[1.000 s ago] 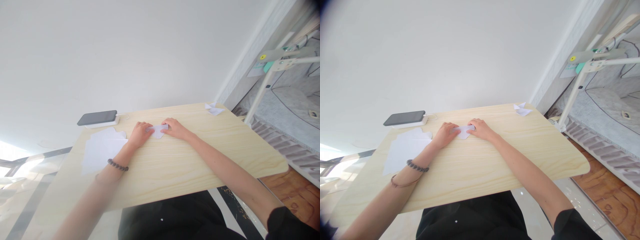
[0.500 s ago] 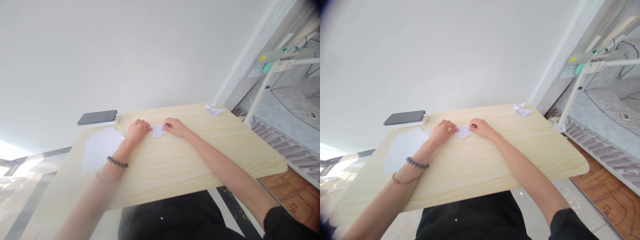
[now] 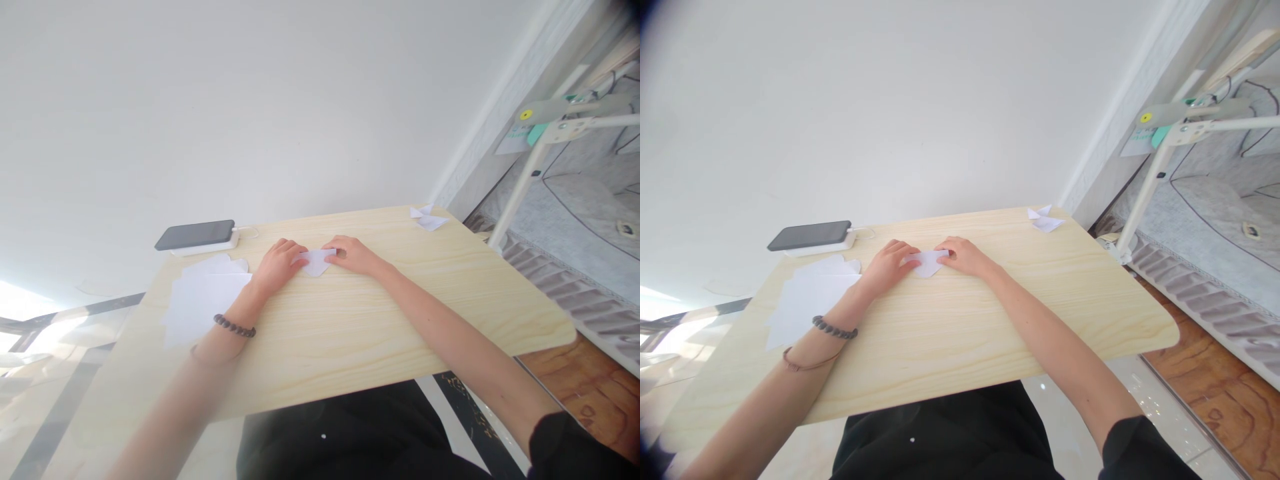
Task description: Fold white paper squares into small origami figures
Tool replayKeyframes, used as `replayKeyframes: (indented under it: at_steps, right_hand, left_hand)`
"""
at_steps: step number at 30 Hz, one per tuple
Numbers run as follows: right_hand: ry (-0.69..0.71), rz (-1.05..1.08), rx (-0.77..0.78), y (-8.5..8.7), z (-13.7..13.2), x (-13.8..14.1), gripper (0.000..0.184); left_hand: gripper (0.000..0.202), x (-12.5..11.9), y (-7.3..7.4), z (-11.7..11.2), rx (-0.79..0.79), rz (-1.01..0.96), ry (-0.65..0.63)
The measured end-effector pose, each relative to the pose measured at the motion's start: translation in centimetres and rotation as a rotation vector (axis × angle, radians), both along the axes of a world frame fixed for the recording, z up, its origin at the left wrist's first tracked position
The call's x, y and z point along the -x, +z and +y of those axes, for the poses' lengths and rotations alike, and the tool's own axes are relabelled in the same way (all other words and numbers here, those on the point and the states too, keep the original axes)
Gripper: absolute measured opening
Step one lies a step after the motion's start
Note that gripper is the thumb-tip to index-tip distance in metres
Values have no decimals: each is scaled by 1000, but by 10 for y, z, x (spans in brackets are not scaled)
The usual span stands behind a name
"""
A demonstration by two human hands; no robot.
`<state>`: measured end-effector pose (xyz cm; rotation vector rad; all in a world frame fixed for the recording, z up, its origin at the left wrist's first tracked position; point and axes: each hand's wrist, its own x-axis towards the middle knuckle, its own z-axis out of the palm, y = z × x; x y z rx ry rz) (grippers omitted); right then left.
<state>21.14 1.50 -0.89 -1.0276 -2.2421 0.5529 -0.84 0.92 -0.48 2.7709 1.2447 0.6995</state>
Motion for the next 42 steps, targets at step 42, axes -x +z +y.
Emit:
replayKeyframes:
  at_steps: [42]
  right_hand:
    - [45,-23,76,3,3,-7,19]
  left_hand:
    - [25,1,8,-2,75,75,60]
